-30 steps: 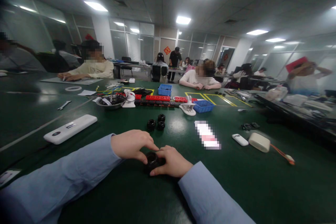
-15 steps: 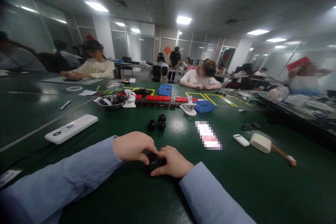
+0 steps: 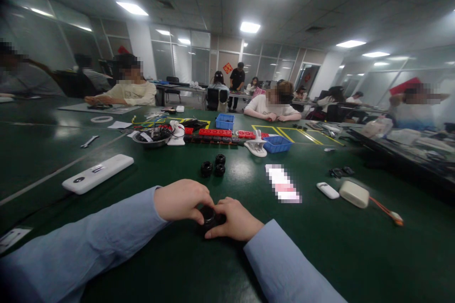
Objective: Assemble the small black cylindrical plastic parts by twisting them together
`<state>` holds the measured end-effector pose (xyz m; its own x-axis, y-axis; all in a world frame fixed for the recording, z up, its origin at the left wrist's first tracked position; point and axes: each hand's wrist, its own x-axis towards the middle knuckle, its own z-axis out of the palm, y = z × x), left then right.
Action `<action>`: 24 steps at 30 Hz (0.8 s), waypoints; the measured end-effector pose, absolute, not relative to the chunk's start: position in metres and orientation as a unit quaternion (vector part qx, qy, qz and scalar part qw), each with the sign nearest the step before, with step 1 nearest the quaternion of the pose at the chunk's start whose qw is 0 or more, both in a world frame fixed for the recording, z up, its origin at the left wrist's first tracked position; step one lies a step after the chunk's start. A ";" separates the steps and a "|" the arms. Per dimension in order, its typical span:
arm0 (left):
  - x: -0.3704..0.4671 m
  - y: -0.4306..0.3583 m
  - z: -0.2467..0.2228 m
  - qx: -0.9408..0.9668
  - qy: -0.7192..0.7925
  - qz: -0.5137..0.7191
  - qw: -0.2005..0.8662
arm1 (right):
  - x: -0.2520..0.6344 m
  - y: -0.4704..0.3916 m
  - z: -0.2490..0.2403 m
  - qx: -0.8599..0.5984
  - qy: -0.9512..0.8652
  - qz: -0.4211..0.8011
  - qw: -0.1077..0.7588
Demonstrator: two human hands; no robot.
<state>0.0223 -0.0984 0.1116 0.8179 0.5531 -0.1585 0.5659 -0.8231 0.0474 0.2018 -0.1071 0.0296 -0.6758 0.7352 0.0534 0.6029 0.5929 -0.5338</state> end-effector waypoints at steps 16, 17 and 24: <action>0.034 -0.114 0.107 0.919 0.389 -0.065 -0.009 | 0.201 -0.108 0.030 -0.390 -0.880 0.237 0.132; 0.034 -0.115 0.108 0.915 0.398 -0.065 -0.012 | 0.201 -0.108 0.030 -0.390 -0.880 0.236 0.133; 0.036 -0.119 0.103 0.902 0.430 -0.039 -0.027 | 0.201 -0.107 0.027 -0.394 -0.880 0.230 0.134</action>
